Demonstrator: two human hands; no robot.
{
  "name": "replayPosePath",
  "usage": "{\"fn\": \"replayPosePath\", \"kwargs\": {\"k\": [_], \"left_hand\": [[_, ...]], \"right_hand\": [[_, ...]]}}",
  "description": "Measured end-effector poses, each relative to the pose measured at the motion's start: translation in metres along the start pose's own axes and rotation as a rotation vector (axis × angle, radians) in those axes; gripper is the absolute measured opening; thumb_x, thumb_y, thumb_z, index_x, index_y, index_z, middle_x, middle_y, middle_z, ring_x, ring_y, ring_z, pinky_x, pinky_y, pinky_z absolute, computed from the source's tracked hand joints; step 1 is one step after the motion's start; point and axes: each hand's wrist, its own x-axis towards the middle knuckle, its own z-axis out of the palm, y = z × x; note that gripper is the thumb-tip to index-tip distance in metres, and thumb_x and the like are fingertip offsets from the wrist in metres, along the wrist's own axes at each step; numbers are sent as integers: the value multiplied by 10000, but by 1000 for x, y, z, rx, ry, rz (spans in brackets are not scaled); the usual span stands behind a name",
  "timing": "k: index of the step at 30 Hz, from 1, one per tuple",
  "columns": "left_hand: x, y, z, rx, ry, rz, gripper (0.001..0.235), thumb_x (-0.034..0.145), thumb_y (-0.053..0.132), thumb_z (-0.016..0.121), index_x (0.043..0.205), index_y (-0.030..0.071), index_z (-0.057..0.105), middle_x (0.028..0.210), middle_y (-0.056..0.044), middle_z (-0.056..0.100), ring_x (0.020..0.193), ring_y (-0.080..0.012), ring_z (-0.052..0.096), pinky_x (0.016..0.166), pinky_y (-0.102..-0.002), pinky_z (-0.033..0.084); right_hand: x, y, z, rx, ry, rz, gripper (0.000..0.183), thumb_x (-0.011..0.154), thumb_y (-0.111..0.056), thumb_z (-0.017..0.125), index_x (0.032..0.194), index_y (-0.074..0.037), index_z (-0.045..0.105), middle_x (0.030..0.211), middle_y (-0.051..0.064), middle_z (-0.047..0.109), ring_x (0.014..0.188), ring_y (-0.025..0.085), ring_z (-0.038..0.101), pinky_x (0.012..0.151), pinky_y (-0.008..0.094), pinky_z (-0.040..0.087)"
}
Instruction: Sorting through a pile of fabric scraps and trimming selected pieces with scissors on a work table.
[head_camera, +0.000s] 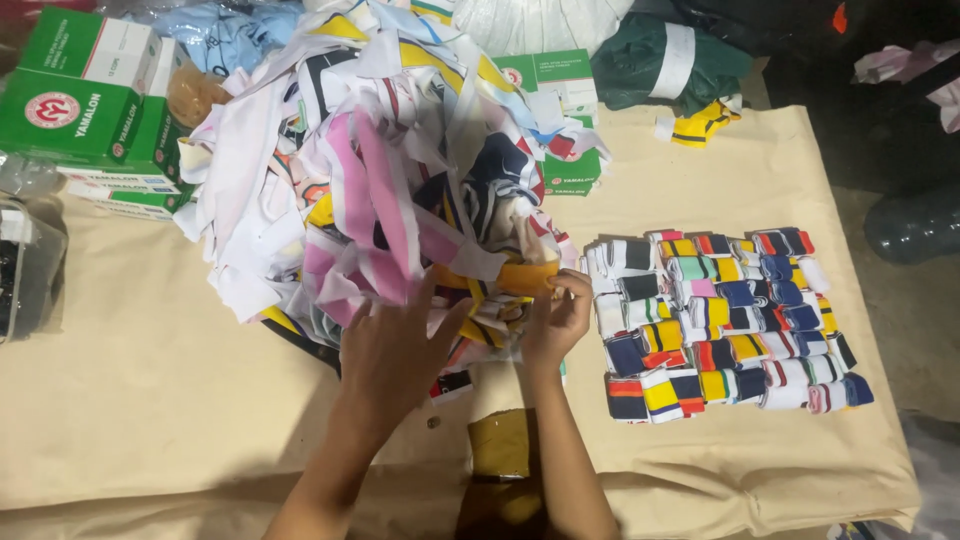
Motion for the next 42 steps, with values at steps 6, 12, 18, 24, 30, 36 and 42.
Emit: {"fn": "replayPosePath", "kwargs": {"k": [6, 12, 18, 24, 30, 36, 42], "left_hand": [[-12, 29, -19, 38, 241, 249, 621, 950, 649, 541, 1319, 163, 659, 892, -157, 748, 854, -337, 751, 795, -493, 579], [8, 24, 33, 325, 492, 296, 796, 689, 682, 765, 1279, 153, 684, 1309, -231, 563, 1205, -393, 534, 929, -462, 460], [39, 35, 43, -202, 146, 377, 730, 928, 338, 695, 1500, -14, 408, 1317, -281, 577, 1279, -460, 531, 1052, -573, 415], [94, -23, 124, -475, 174, 488, 227, 936, 305, 695, 787, 138, 729, 576, -74, 637, 592, -323, 671, 645, -399, 525], [60, 6, 66, -741, 294, 524, 200, 974, 119, 622, 805, 89, 726, 540, -69, 610, 495, -260, 602, 584, -322, 516], [64, 5, 70, -1239, -78, 352, 278, 1108, 241, 397, 1000, 54, 572, 491, -1, 488, 471, -119, 441, 534, -258, 425], [65, 19, 48, -1351, -151, 479, 203, 1092, 161, 384, 1155, 39, 534, 584, 15, 505, 520, -94, 454, 577, -242, 409]], "right_hand": [[1, -12, 9, 90, -103, 111, 255, 977, 43, 654, 1120, -91, 490, 1159, 47, 583, 1089, 158, 684, 1000, 323, 529], [-8, -6, 6, 133, -129, 288, 235, 997, 21, 596, 1176, -115, 528, 1279, 75, 584, 1206, 178, 606, 1022, 363, 511], [-6, -37, 23, 178, -59, 476, 251, 1006, 14, 503, 1174, -172, 489, 1242, -22, 554, 1186, 88, 534, 912, 222, 432], [3, -23, 8, 252, -47, 376, 442, 913, 169, 547, 1179, -165, 432, 1258, 112, 690, 1134, 156, 682, 882, 256, 517], [10, -21, 5, 421, -1, 423, 325, 957, 41, 555, 1148, -187, 425, 1271, 145, 703, 1002, 89, 690, 833, 255, 539], [16, -43, 17, 293, -129, 289, 603, 844, 120, 652, 1283, -196, 387, 1523, 116, 458, 1072, 73, 609, 848, 192, 514], [-5, 7, -2, 344, -162, 268, 396, 851, -38, 729, 1129, -105, 455, 1286, 78, 525, 1004, 106, 647, 749, 199, 549]]}}
